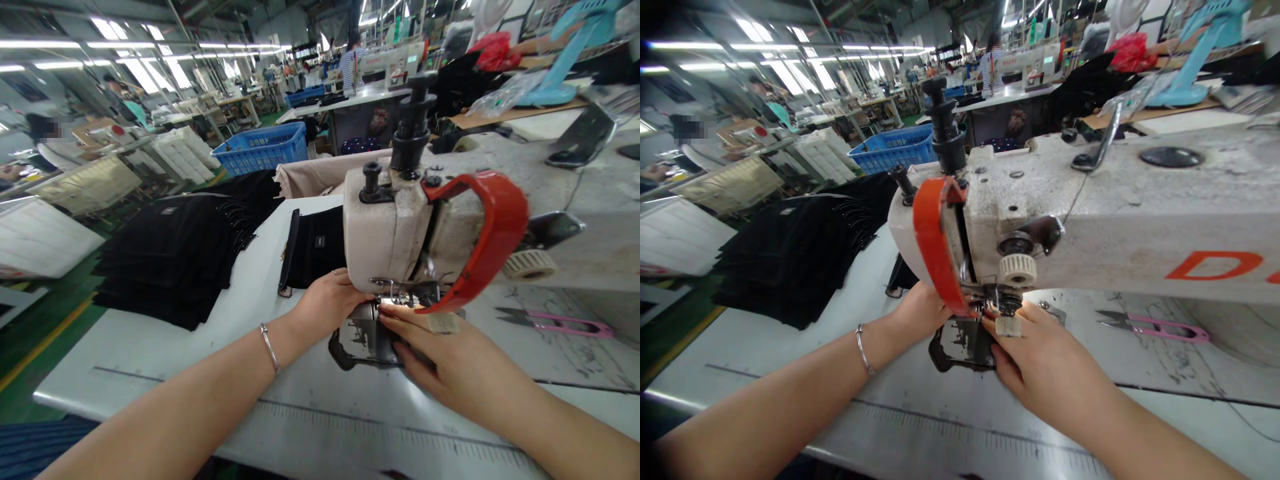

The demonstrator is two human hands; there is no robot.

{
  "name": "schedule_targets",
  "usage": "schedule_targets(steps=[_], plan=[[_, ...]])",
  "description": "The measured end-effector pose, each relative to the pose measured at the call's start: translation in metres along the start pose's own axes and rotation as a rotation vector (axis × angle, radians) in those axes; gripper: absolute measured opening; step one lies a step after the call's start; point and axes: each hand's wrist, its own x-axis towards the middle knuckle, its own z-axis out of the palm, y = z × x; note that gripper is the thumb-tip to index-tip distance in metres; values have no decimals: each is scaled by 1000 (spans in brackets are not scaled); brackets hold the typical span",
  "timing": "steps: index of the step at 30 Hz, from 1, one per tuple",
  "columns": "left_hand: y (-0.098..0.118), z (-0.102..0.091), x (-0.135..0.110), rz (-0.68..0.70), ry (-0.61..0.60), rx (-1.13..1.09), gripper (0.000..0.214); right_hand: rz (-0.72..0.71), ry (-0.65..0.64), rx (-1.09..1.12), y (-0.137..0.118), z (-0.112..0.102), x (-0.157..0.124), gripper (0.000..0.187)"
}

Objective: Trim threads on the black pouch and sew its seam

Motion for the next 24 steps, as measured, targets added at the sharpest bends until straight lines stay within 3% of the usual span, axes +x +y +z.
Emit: schedule_targets(steps=[12,19,24], plan=[[12,-13,3,-51,-127,29,21,43,-21,73,0,2,1,33],[39,-32,8,-137,-428,90,21,14,-20,116,2,-3,0,35],[44,-31,9,-175,-408,37,27,-15,-9,128,2,-5,-1,36]])
